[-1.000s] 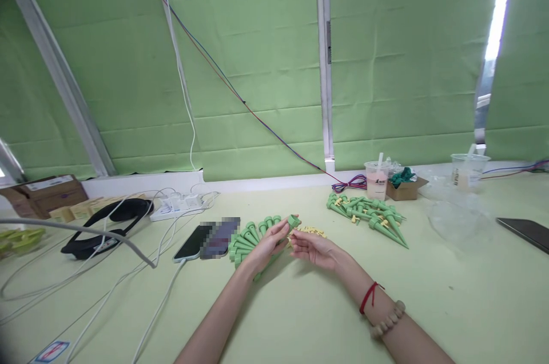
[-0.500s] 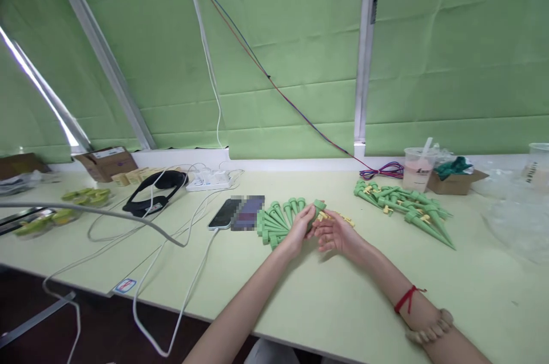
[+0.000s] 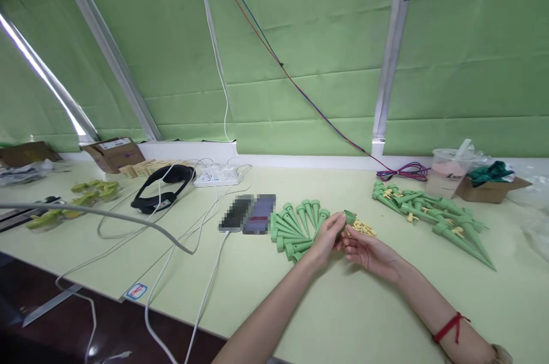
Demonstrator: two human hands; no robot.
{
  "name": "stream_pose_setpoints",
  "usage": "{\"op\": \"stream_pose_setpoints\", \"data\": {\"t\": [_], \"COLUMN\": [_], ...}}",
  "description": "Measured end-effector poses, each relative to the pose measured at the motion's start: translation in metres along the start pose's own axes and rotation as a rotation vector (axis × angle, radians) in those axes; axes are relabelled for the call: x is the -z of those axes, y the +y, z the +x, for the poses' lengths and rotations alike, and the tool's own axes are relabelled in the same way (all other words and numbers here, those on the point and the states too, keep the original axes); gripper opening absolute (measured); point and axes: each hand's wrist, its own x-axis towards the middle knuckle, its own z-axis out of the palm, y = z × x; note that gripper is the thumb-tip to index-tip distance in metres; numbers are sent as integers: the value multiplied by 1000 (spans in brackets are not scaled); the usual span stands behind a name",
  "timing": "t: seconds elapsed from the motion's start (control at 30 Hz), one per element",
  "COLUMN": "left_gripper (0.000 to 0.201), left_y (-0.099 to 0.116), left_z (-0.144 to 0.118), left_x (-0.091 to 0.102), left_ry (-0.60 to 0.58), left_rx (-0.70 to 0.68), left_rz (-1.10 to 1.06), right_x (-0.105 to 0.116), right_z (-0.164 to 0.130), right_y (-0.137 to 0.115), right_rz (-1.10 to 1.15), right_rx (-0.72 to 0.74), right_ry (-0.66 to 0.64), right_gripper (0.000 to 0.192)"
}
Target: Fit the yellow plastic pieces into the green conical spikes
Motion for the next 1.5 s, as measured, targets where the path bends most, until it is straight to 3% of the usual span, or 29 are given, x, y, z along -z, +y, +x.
{"op": "stream_pose_setpoints", "data": {"t": [0.23, 0.43, 0.6, 0.67, 0.77, 0.83, 1.17, 1.33, 1.5], "left_gripper": [37, 37, 36, 36, 38, 39, 45, 42, 42], "left_y": [-3, -4, 0, 1, 1, 2, 11, 23, 29], "left_z": [5, 9, 5, 3, 2, 3, 2, -5, -7], "left_x": [3, 5, 6, 5, 2, 2, 7, 8, 11], "left_ry": [90, 167, 139, 123, 146, 183, 140, 70, 20], "left_rx": [-183, -182, -171, -170, -156, -150, -32, 1, 20], "left_rz": [168, 221, 264, 279, 248, 201, -19, 3, 51], "right_x": [1, 4, 9, 10, 10, 7, -8, -7, -7], "right_z": [2, 3, 4, 5, 7, 6, -2, -4, -5], "right_y": [-5, -5, -3, -3, -3, -4, -8, -5, -3], "right_rz": [-154, -260, -465, -584, -760, -798, -174, 3, 11], "right_rx": [40, 124, 213, 287, 520, 591, 87, 50, 90], "right_ry": [140, 108, 95, 162, 295, 316, -118, -182, -194], "right_gripper": [8, 18, 33, 37, 40, 41, 39, 22, 18]}}
